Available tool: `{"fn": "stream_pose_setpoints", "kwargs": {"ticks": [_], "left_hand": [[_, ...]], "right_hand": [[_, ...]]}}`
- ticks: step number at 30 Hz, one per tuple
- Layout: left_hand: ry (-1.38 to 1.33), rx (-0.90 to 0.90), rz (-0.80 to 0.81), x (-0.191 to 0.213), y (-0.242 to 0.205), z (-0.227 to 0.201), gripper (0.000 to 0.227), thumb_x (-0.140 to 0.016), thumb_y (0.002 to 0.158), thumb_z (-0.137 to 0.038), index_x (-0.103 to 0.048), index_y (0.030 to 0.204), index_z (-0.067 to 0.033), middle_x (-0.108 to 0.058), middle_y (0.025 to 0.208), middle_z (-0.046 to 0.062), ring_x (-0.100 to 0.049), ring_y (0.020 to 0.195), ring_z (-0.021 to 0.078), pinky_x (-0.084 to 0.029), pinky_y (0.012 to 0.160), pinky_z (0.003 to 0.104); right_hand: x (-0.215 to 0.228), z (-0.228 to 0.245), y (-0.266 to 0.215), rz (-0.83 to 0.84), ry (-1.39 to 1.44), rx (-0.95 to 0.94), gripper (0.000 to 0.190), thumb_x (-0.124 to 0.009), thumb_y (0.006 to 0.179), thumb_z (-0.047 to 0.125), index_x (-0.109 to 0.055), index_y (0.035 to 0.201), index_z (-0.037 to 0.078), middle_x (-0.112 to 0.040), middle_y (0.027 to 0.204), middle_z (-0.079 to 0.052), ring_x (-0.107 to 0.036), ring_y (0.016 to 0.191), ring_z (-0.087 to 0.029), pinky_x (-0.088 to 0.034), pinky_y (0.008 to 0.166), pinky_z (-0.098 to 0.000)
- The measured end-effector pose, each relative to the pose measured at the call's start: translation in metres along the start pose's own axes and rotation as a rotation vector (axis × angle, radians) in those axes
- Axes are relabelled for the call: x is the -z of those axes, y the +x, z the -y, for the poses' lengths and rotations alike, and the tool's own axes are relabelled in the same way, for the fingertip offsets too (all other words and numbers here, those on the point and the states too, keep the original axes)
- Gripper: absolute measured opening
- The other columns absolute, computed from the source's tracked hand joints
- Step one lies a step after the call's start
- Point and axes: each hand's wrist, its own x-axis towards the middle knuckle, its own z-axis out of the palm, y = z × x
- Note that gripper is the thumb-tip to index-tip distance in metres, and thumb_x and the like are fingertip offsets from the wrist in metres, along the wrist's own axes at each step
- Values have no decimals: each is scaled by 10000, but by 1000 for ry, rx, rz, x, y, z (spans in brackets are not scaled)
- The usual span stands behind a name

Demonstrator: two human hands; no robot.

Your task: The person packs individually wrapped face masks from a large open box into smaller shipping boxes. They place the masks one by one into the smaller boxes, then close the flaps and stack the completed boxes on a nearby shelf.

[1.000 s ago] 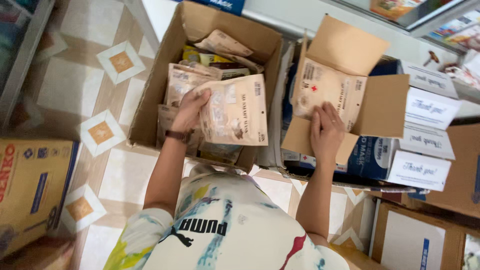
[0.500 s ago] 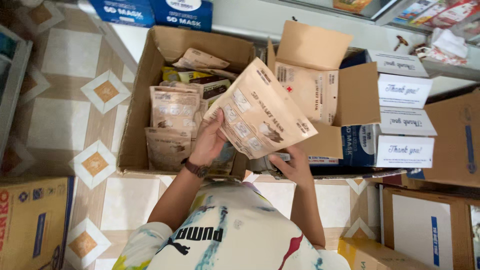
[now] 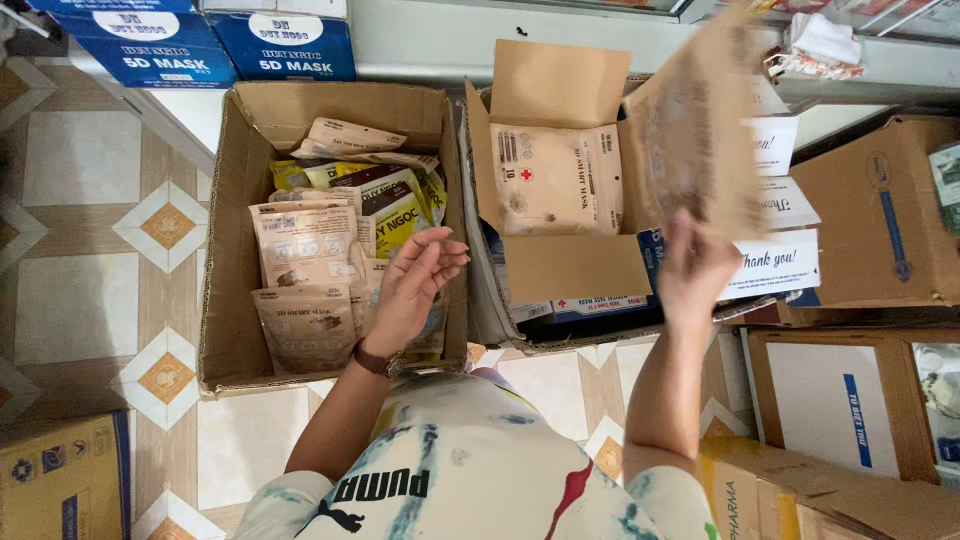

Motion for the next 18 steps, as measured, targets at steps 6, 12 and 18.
{"fn": "stream_pose_setpoints", "kwargs": {"ticks": [6,12,18], "left_hand": [[37,22,12,5,1,12,241,-534,1104,-191,-618,1292,-67,-695,1199,86,-669,1122,187,-532,1001,344],[27,20,-15,10,-1,9,242,-536,1097,-183,-616,1288,-57,-699,1183,85,-668,1117,188,-526,996,336],[35,29,-33,9,1,13,239,-541,1095,-182,-621,1281,-54,-700,1173,84,-671,1116,189,-531,1001,342]], "right_hand": [[-38,51,19,18,-543,726,632,-543,929,-59,-457,1552,7,-663,1359,-284,-726,1131,-344,-603,728,-365],[-63,65,10,126,-616,708,539,-527,987,38,-473,1522,-5,-568,1366,-352,-639,1226,-463,-618,833,-429],[-79,61,17,363,-548,648,568,-535,972,63,-473,1536,49,-505,1457,-329,-506,1359,-505,-499,1053,-521]]}}
